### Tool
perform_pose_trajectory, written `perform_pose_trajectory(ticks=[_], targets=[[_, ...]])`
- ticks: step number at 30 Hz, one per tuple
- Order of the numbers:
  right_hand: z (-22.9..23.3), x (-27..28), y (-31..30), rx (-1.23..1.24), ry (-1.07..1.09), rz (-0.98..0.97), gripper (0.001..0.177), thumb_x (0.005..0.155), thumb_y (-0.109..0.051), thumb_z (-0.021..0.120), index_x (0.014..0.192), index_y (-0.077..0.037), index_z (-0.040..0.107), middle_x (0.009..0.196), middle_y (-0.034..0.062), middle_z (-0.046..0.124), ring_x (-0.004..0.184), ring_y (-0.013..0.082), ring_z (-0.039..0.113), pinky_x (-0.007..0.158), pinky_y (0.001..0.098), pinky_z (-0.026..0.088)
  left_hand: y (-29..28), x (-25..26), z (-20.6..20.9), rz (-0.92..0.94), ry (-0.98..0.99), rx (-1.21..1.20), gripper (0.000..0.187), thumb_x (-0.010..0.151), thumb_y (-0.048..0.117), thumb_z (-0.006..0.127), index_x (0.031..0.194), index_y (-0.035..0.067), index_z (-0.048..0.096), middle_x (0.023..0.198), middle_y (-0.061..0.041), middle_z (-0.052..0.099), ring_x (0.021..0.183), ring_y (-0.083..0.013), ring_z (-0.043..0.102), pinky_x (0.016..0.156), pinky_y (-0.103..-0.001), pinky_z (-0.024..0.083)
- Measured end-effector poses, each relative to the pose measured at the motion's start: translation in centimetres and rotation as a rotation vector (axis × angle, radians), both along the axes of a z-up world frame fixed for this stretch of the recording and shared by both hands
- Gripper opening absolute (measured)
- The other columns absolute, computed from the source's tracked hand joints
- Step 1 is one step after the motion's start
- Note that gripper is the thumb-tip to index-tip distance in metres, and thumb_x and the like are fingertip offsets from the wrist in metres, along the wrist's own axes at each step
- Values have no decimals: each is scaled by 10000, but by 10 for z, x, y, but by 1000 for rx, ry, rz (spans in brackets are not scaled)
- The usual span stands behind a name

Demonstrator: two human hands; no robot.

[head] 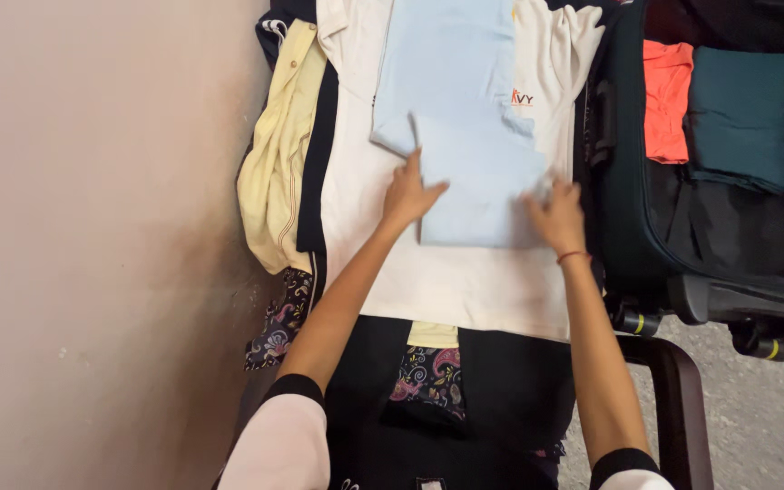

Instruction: The person picks up a white shirt and two pairs of trousers from a bed, folds the shirt and then folds the trousers over it, and finally places the folded stack into a suitcase.

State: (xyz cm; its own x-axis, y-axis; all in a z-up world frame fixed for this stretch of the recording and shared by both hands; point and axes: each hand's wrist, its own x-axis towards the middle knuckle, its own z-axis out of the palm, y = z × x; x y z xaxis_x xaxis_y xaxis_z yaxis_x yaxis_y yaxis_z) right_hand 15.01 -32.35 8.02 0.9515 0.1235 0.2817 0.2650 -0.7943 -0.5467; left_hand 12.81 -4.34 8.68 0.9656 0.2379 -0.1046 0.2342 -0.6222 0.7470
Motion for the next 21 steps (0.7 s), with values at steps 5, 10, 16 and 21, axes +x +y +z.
perform_pose_trajectory(ticks=[5,10,16,21], targets=[[-33,-6,-3,-35,-47,11,718,946,-380,736,1495,-8,460,1453,295,441,1252,473,512,989,513,477,-25,-22,-38,86,-387,245,882,809,338,813,1541,148,359,1486,-316,380,1323,-465,414,1008,-590,382],[-1,-15,35,-79,-436,23,628,1009,-327,687,1519,-31,470,1517,303,427,1389,478,431,1130,535,386,-57,-17,-6,-8,-771,465,650,892,284,706,1488,172,472,1508,-228,437,1360,-376,450,1081,-561,343],[-6,8,62,-250,-140,79,280,983,-301,622,1180,-109,674,1147,105,647,1119,315,570,892,501,436,-58,21,-36,-127,-634,475,220,952,291,673,1115,146,642,1068,-77,610,1041,-287,539,906,-493,403],[-15,52,61,-186,-180,118,246,989,-291,605,896,-78,687,908,113,699,895,334,617,767,481,432,-64,54,-54,-121,-665,529,187,905,298,666,930,118,622,890,-96,603,876,-304,574,777,-480,447]])
